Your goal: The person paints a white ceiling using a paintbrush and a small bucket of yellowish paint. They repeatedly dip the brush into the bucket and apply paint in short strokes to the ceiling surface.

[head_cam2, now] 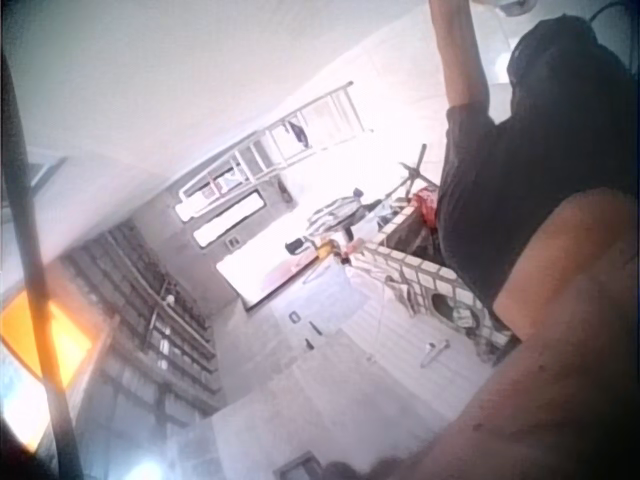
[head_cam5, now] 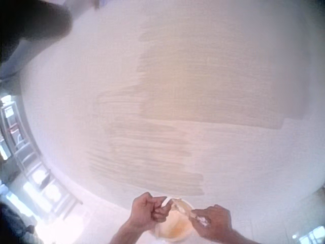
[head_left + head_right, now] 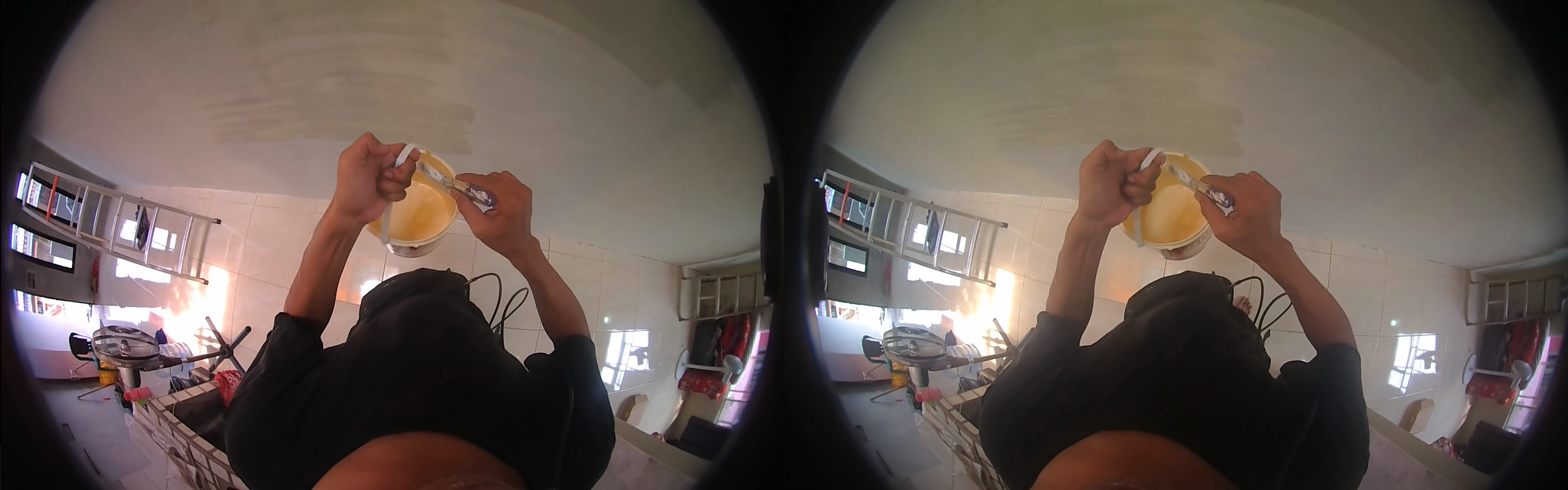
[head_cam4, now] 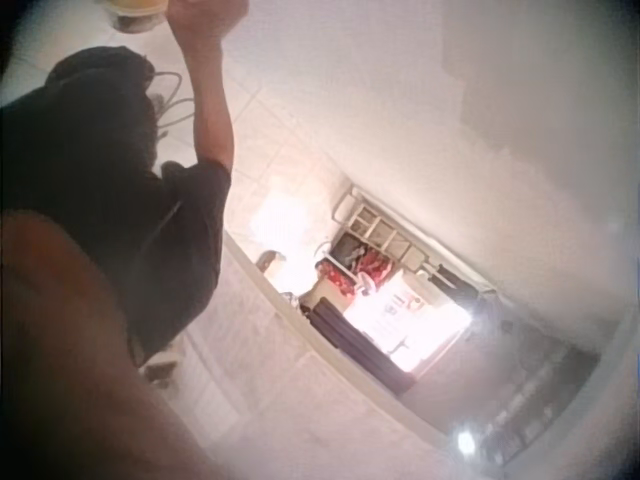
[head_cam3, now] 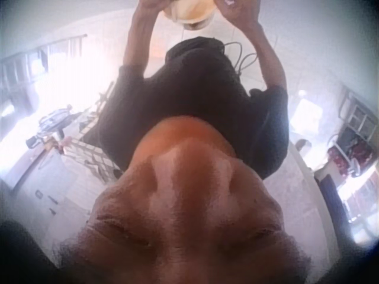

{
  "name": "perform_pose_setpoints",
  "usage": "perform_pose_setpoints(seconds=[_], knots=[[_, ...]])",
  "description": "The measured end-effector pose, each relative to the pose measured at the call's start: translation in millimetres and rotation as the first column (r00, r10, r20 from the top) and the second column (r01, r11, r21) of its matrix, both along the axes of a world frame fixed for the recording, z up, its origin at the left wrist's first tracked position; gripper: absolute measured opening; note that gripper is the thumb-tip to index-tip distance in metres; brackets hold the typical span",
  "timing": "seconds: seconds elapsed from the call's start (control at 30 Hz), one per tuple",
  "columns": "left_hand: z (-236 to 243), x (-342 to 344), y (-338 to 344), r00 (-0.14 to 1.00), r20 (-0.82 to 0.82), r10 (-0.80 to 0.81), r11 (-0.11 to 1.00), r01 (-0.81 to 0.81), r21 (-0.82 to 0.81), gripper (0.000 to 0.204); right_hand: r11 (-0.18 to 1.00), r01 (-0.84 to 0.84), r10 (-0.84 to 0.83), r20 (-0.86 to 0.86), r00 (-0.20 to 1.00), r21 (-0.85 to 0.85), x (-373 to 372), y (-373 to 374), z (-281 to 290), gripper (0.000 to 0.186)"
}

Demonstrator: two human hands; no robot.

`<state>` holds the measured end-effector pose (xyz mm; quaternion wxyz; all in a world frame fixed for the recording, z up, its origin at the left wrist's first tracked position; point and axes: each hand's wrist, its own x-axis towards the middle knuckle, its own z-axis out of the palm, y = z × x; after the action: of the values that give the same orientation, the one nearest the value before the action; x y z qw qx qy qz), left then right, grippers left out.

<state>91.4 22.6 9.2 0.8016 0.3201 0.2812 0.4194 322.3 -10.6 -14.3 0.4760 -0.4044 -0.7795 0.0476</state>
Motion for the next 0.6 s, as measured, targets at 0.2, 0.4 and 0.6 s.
perform_pose_setpoints(seconds=[0.2, 0.4, 0.6], knots=[[4.6, 9.0, 6.2, 0.999, -0.034, 0.018, 1.0, -0.018, 0.001, 0.044, 0.734, -0.341, 0.083, -0.42, 0.904, -0.588, -8.0, 2.6, -16.1, 0.02], [4.0, 7.3, 2.3, 1.0, -0.022, -0.022, 1.0, 0.022, 0.01, 0.041, 0.891, -0.067, -0.032, -0.211, 0.977, -0.448, -14.4, 13.6, -29.7, 0.021], [-1.1, 3.0, 10.6, 0.998, -0.038, -0.059, 0.996, 0.061, 0.063, 0.047, 0.948, 0.129, -0.166, -0.109, 0.98, -0.29, 0.8, 7.7, -31.0, 0.023]])
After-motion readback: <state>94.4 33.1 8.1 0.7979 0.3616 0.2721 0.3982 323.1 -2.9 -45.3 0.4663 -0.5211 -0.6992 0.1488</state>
